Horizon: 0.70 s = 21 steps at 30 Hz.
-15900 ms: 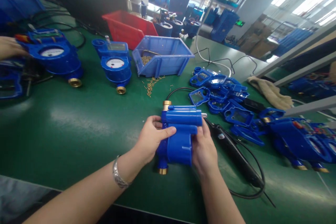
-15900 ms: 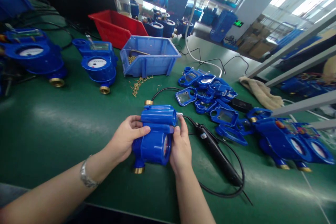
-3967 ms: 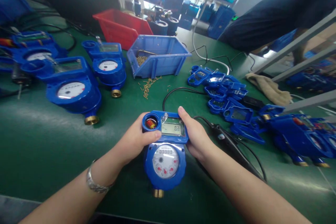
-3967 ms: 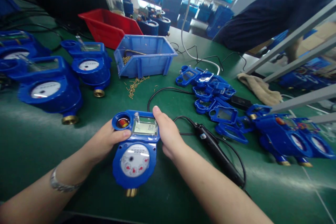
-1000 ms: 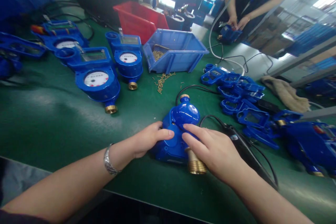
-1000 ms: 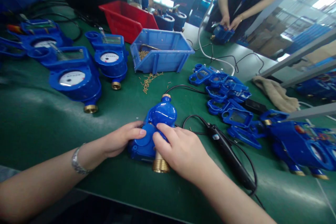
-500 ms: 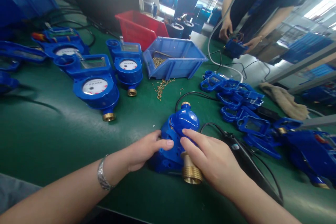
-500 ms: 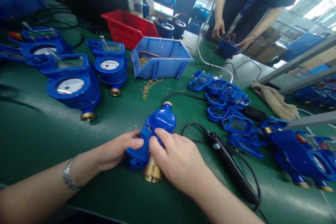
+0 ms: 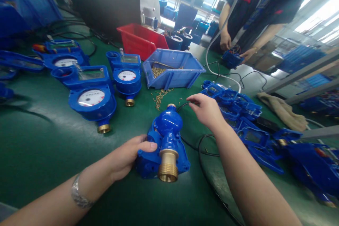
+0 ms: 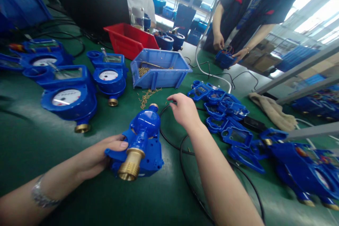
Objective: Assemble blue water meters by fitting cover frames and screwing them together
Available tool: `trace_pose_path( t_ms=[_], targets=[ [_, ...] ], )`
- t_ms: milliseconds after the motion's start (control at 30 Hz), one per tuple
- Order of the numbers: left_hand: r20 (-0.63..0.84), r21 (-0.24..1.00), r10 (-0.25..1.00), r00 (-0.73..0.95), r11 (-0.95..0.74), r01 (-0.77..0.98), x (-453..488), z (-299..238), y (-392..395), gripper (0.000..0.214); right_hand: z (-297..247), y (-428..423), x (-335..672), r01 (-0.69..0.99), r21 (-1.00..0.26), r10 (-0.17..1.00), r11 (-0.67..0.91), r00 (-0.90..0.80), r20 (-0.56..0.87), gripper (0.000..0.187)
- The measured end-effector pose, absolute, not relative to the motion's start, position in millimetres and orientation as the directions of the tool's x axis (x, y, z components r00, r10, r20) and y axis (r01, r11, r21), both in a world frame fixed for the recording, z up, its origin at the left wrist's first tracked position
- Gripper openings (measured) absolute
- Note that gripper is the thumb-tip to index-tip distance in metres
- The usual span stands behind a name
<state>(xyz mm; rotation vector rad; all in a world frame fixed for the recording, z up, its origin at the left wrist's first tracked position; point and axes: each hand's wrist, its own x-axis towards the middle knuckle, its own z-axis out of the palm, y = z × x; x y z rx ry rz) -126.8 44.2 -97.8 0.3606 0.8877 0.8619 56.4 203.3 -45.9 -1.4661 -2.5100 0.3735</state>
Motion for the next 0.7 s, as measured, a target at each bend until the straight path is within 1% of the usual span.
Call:
trace_pose_path(
  t_ms=[100,133,233,333,400,467,533,700],
  targets=[
    [-0.52,0.601,0.798,0.304,0.595,-0.534,-136,-100,46,0.043,-79,246,44,0.869,-0.252,0.894,0.426,-0.446,-0.028,0.012],
    [-0.52,0.601,0.803,0.292,0.587,-0.542,-139,-101,47,0.042,-88,256,41,0.882,-0.232,0.898,0.41,-0.435,-0.067,0.013],
    [-0.539,0.599,0.803,0.256,0.579,-0.553,-142,-100,50,0.04,-104,276,34,0.912,-0.188,0.897,0.364,-0.398,-0.193,0.025],
    [-0.547,0.593,0.803,0.237,0.572,-0.567,-143,-100,51,0.039,-111,287,29,0.923,-0.184,0.876,0.337,-0.379,-0.3,0.027],
    [-0.549,0.591,0.804,0.231,0.568,-0.572,-143,-101,52,0.038,-113,290,26,0.923,-0.201,0.863,0.327,-0.378,-0.334,0.028],
    [-0.552,0.589,0.8,0.235,0.574,-0.569,-143,-102,51,0.039,-112,288,23,0.919,-0.23,0.86,0.321,-0.385,-0.336,0.028],
    [-0.552,0.59,0.798,0.241,0.578,-0.564,-144,-103,51,0.04,-107,281,22,0.905,-0.278,0.862,0.323,-0.402,-0.309,0.025],
    [-0.538,0.587,0.808,0.241,0.564,-0.581,-144,-102,50,0.035,-73,227,31,0.801,-0.483,0.855,0.353,-0.486,-0.181,0.008]
  ],
)
